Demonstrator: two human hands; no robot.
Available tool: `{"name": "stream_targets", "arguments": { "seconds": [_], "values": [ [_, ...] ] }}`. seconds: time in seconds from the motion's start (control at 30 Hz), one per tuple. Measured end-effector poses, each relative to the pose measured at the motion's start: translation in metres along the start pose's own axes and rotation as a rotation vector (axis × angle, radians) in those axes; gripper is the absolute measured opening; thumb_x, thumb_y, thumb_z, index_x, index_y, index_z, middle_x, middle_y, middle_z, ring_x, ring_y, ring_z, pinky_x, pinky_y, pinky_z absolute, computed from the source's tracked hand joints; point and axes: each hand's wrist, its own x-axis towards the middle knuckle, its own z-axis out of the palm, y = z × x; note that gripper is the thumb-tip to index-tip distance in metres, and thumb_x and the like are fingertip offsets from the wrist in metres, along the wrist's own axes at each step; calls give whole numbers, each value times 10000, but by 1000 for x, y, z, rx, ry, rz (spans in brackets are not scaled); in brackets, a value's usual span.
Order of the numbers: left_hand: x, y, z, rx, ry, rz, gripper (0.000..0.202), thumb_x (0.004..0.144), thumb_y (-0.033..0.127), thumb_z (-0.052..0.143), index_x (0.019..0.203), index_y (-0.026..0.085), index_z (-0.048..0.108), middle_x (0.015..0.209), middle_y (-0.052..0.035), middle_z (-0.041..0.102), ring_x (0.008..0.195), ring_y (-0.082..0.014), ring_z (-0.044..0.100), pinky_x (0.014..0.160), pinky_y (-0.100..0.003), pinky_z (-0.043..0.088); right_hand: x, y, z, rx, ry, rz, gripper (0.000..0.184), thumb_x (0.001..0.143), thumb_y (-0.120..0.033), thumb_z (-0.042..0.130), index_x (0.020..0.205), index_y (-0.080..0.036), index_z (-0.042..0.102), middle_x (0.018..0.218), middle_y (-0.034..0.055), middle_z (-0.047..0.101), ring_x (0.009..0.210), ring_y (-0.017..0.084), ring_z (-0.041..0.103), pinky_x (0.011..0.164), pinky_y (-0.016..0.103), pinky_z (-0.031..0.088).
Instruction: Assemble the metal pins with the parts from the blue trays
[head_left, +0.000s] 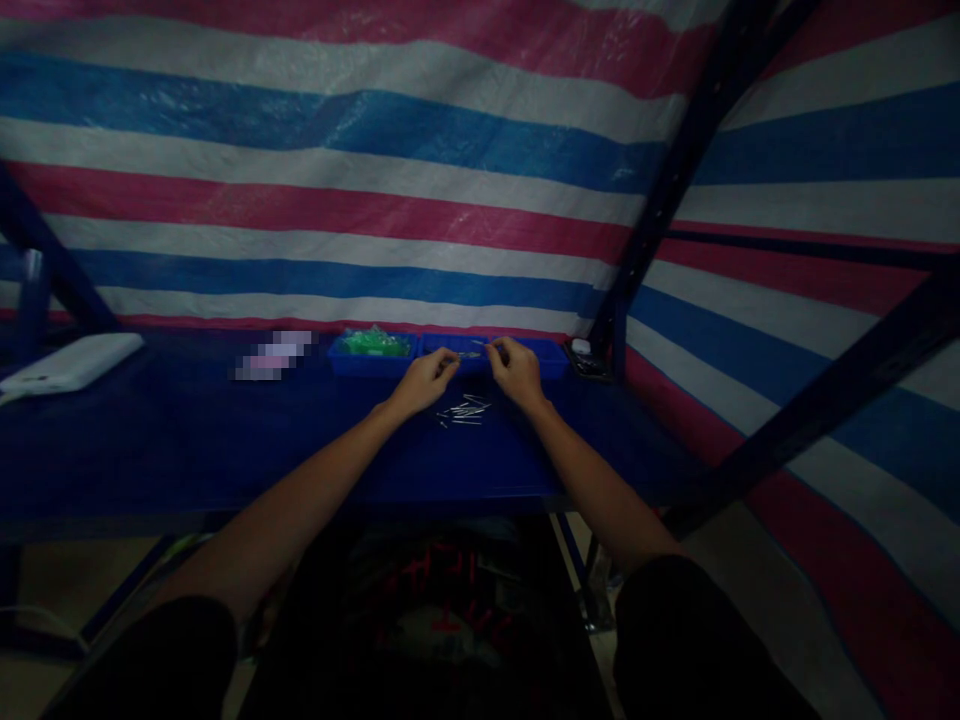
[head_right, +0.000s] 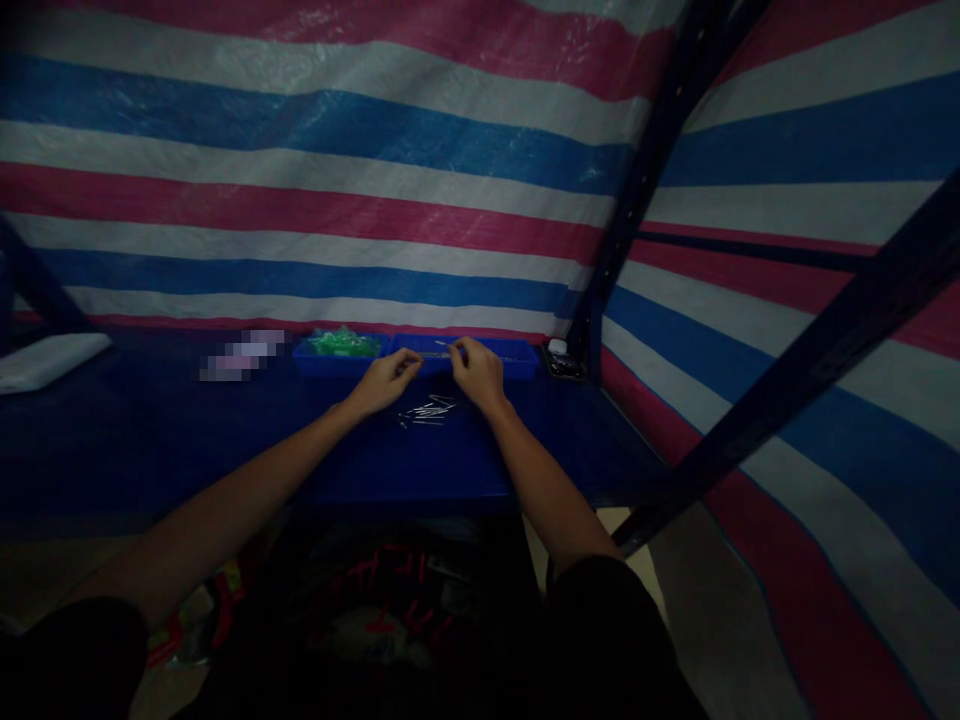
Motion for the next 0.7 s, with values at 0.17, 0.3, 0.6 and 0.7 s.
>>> {"name": "stream_targets", "arguments": {
  "seconds": [0.17,0.3,0.6,0.7],
  "values": [
    [-2,-8,8,131,-296,119,170,779,245,494,856,168,624,768,-32,609,673,-142,557,641,-242,420,9,42,-19,-223,154,394,308,859,-370,398,928,-160,613,750,87,641,699,196,573,651,282,378],
    [-3,-8,9,194,-380,122,167,759,243,529,872,183,636,803,-41,605,725,-154,573,668,-247,425,8,59,-24,-293,124,530,276,838,-339,432,940,-163,618,848,126,650,790,233,593,684,314,402],
    [-3,-5,6,365,-359,-5,133,751,304,554,769,194,626,889,-75,613,896,-240,556,701,-293,418,1,23,-6,-106,-95,242,330,832,-356,467,1098,-175,544,741,60,637,684,192,575,628,277,386],
    [-4,-5,6,351,-362,-17,118,786,253,503,799,180,595,876,-71,624,864,-226,568,696,-296,420,-4,3,3,-10,-230,27,269,832,-344,474,1024,-191,583,645,9,593,584,142,526,559,238,341]
  ]
}}
